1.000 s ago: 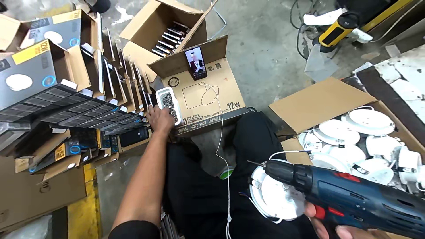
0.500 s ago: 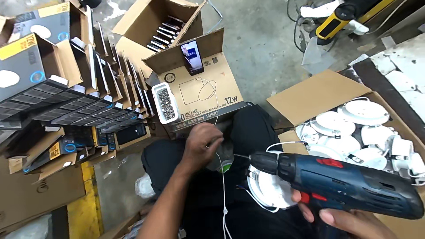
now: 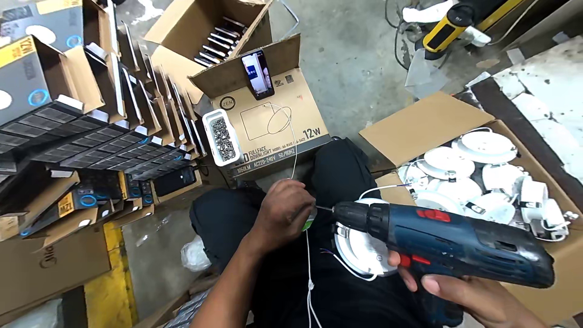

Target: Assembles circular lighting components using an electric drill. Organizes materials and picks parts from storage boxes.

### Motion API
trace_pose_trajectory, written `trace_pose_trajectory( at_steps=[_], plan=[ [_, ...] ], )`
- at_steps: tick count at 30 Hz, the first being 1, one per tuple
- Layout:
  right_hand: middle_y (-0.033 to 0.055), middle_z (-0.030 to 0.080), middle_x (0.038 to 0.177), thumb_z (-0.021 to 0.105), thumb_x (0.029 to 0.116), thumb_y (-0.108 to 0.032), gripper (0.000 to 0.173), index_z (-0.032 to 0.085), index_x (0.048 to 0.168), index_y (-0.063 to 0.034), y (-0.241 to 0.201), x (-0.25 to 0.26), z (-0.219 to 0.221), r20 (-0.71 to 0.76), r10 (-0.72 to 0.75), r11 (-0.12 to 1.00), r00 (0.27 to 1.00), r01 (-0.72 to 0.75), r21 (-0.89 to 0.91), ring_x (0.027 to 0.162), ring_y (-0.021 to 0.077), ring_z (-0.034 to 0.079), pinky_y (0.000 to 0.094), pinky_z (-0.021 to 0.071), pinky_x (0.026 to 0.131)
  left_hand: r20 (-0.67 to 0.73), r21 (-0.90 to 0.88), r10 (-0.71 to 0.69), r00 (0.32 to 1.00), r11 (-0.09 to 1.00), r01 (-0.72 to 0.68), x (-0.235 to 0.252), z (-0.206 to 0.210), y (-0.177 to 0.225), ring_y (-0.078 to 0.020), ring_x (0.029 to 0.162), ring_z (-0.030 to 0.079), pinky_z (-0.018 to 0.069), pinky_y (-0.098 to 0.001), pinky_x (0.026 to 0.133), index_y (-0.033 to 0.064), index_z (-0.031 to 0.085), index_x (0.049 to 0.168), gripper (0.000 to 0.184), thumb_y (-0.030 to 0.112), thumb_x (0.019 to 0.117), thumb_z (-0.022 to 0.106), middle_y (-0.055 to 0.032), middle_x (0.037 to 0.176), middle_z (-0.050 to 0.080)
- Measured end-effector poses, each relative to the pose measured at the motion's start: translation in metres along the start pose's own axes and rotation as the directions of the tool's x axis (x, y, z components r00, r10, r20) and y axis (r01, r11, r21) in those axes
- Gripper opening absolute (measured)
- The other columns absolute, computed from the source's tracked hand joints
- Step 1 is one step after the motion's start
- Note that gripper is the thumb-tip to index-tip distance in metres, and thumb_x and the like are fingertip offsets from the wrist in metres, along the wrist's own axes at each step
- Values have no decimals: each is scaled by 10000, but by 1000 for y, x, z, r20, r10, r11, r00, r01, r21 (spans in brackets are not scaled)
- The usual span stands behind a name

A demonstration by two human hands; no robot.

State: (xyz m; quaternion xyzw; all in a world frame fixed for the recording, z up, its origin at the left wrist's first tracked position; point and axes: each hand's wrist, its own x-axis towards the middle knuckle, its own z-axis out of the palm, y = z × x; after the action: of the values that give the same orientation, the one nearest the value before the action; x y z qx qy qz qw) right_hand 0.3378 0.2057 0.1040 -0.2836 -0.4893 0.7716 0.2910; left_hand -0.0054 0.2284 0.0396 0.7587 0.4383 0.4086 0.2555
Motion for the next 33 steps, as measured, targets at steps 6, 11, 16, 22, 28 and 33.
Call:
trace_pose_trajectory(
  at_steps=[6, 11, 16, 22, 28, 33],
  plan=[
    [36, 726, 1071, 709, 951, -330, 330, 699, 1238, -168, -2, -3, 1, 2, -4, 1000, 1000, 4, 4, 832, 94, 673, 240, 571, 739, 44, 44, 42, 998, 998, -44, 3, -2, 12, -192, 1117, 669, 458, -466, 1111, 96, 745, 959, 115, 179, 978, 668, -18, 970, 745],
    [32, 727, 1078, 705, 953, -322, 330, 695, 1247, -170, -3, -7, -1, -4, -16, 1000, 1000, 16, -14, 836, 93, 674, 240, 572, 741, 50, 96, 54, 997, 994, -59, 6, -5, 11, -185, 1106, 673, 458, -462, 1107, 112, 753, 962, 136, 191, 984, 643, -9, 962, 748],
    [46, 723, 1066, 705, 952, -322, 334, 694, 1241, -155, 0, -8, -3, -8, -23, 1000, 1000, 23, -13, 821, 103, 672, 249, 573, 733, 72, 88, 56, 996, 994, -62, 5, -3, 11, -188, 1112, 670, 461, -454, 1105, 106, 748, 964, 133, 189, 984, 646, -12, 967, 746],
    [53, 725, 1057, 714, 944, -315, 331, 700, 1232, -153, -2, -11, -4, -17, -15, 1000, 1000, 15, -11, 813, 108, 672, 252, 574, 728, 120, 75, 51, 991, 995, -60, 7, -4, 13, -191, 1126, 665, 444, -472, 1122, 104, 747, 1007, 162, 201, 1006, 617, -15, 992, 745],
    [55, 725, 1063, 719, 941, -323, 346, 699, 1242, -153, -6, -16, -5, -31, 3, 1000, 1000, -3, 11, 816, 110, 676, 253, 577, 731, 98, 108, 105, 990, 988, -115, 13, -3, 22, -195, 1100, 681, 473, -486, 1100, 107, 756, 1036, 144, 161, 990, 630, -28, 1016, 747],
    [56, 726, 1077, 718, 943, -319, 354, 694, 1258, -160, -11, -25, -11, -59, 8, 1000, 998, -8, 3, 823, 116, 681, 253, 583, 732, 142, -60, -195, 970, 977, 206, 16, 15, 24, -237, 1220, 621, 512, -463, 1048, 14, 583, 1364, 480, 213, 933, 651, -129, 1287, 664]
  ],
)
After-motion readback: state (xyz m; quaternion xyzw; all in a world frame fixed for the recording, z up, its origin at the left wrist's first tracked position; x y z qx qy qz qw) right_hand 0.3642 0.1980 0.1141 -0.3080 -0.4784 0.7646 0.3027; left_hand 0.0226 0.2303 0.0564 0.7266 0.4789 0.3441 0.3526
